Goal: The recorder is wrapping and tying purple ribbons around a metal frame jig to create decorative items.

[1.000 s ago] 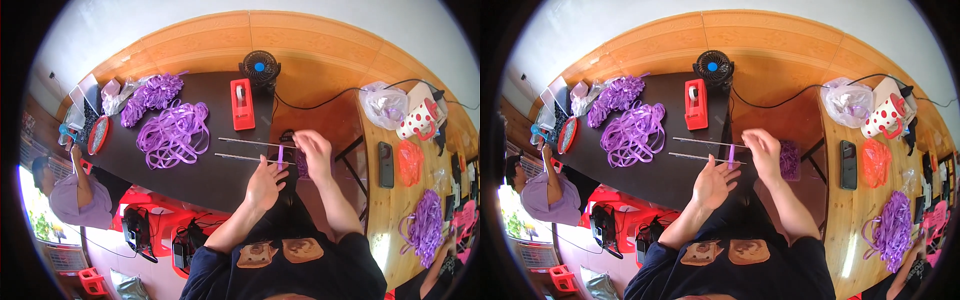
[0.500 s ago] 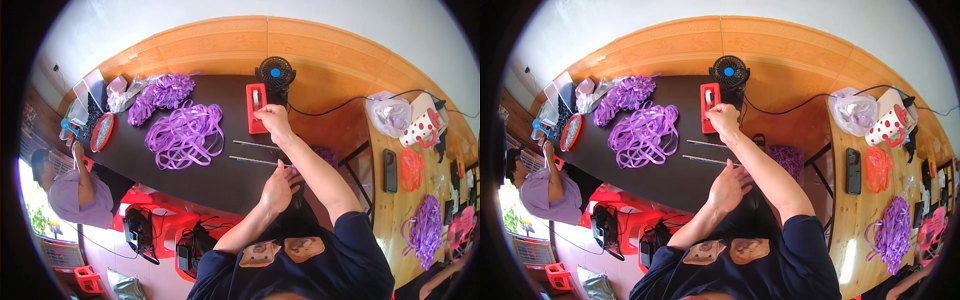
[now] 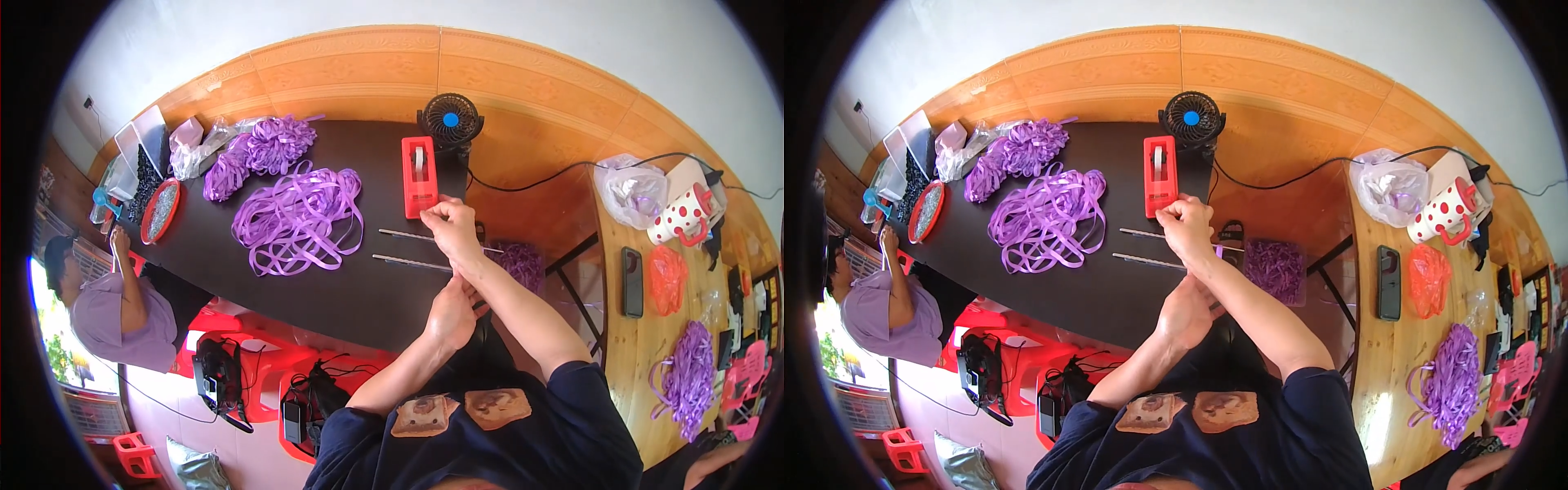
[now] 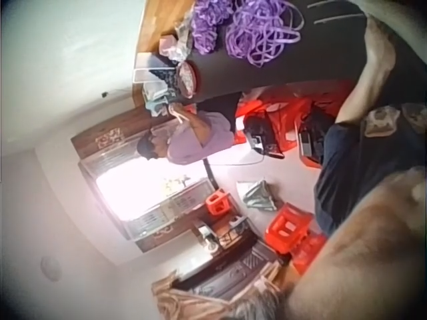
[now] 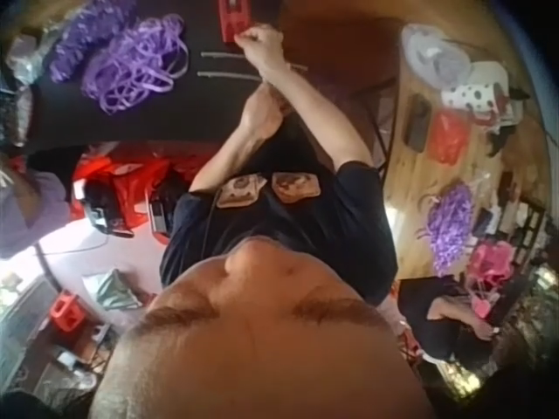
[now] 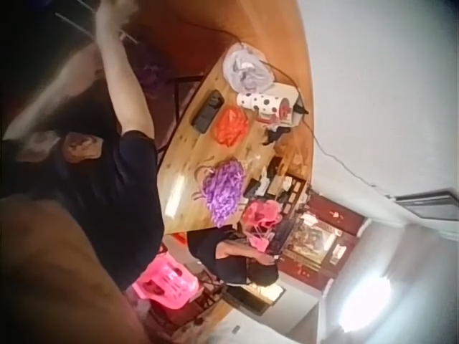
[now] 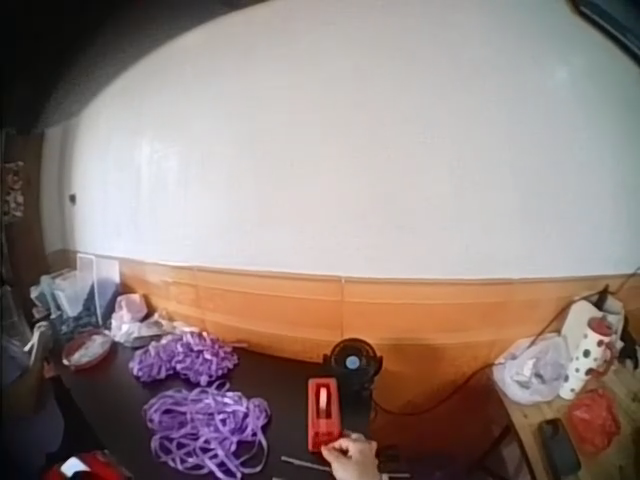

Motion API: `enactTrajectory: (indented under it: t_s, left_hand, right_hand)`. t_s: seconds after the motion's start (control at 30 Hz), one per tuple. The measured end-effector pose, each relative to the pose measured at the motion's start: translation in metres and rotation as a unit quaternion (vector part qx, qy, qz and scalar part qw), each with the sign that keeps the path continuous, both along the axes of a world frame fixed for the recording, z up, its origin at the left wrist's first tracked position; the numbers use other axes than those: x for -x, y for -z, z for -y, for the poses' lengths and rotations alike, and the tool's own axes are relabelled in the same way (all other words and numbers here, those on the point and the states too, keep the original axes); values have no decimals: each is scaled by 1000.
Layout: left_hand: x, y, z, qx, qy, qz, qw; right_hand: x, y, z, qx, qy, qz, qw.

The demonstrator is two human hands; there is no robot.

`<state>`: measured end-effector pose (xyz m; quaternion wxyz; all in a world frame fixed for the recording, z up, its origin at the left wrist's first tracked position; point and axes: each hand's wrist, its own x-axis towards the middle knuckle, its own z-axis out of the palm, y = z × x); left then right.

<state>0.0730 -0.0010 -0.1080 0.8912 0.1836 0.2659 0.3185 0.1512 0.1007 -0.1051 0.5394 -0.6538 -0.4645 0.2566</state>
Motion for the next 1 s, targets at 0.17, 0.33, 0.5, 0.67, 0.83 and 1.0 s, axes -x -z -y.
enactTrajectory:
  t_s: [0.17,0.33,0.5,0.67,0.83,1.0]
  left_hand:
    - [2,5,-2,7,42,-4,999]
    - [1,6,-5,2,43,-14,999]
    - [4,3,-3,-6,43,-37,998]
    - [6,3,-2,-15,45,-37,998]
    - [4,-2,-2,-16,47,-49,998]
    - [4,-2,-1,-11,39,-51,998]
  right_hand:
    - [-15,0,-7,28,-16,65,997]
    - [-50,-7,9,50,1,311,949]
    - [-121,-29,54,57,-289,-122,948]
    - [-132,-18,70,145,-393,-55,906]
    - [-134,-7,60,156,-440,-71,881]
    - [-135,0,57,108,-444,58,888]
